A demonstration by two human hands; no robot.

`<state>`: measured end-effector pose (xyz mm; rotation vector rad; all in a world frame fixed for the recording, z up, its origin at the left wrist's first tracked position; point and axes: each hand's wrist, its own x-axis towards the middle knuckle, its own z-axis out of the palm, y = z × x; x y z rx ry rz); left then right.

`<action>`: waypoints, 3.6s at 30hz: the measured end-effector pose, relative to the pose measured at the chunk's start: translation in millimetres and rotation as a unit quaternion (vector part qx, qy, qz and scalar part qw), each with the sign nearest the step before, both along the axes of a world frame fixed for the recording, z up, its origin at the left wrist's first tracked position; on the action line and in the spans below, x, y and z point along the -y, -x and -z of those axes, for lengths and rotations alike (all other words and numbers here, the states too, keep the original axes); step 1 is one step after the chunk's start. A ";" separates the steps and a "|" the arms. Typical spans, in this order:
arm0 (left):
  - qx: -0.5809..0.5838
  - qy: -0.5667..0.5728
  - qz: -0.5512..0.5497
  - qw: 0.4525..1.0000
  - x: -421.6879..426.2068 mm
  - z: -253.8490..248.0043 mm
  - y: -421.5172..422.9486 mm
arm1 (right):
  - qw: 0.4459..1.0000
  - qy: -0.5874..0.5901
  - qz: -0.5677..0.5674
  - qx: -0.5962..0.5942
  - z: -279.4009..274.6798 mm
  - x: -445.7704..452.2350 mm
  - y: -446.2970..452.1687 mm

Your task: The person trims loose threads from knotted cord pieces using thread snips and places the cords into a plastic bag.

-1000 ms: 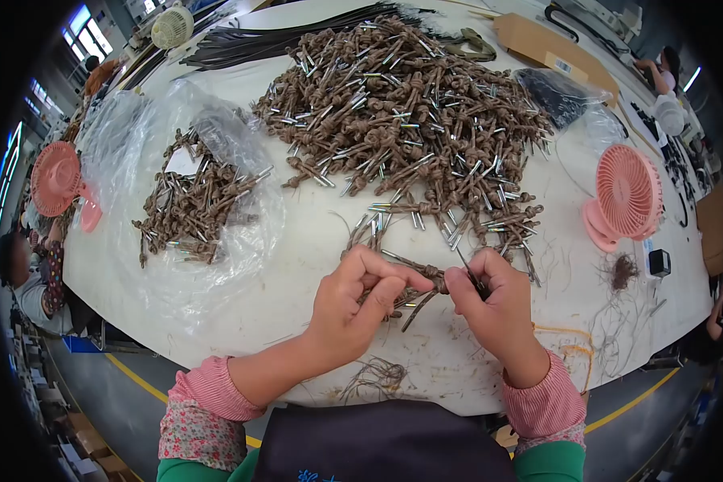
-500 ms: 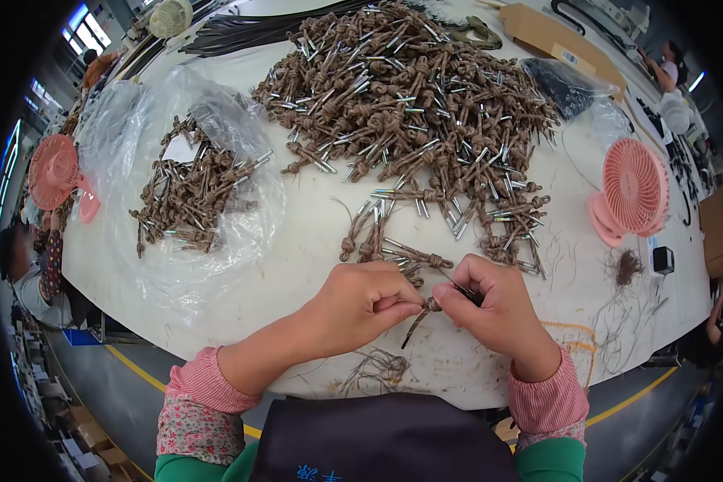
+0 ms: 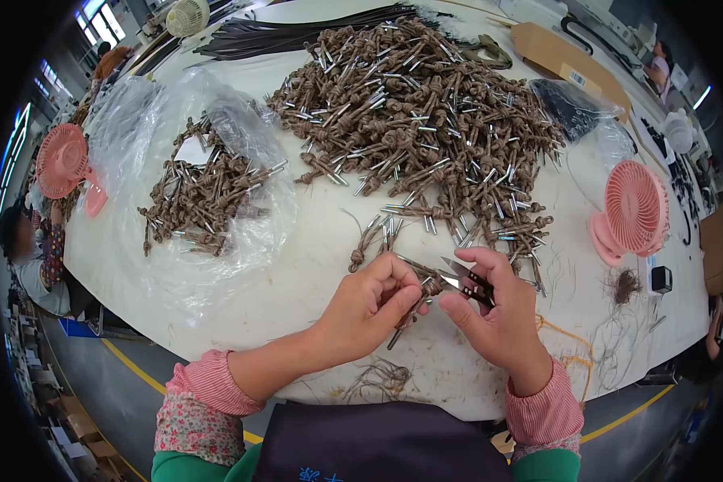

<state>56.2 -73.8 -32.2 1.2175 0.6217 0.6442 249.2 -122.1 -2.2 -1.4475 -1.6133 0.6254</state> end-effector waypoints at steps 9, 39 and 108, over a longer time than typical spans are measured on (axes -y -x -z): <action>-0.020 -0.067 -0.095 0.993 -0.3 -1.3 0.0 | 0.926 -0.227 -0.028 0.300 7.2 1.6 2.9; -0.245 -0.539 -0.105 0.799 -13.0 -13.9 7.5 | 0.978 0.069 0.044 -0.191 4.6 -3.2 -12.6; -0.210 -0.464 -0.009 0.861 -31.9 16.8 36.6 | 0.795 -0.161 0.487 0.324 -2.3 -6.0 -215.1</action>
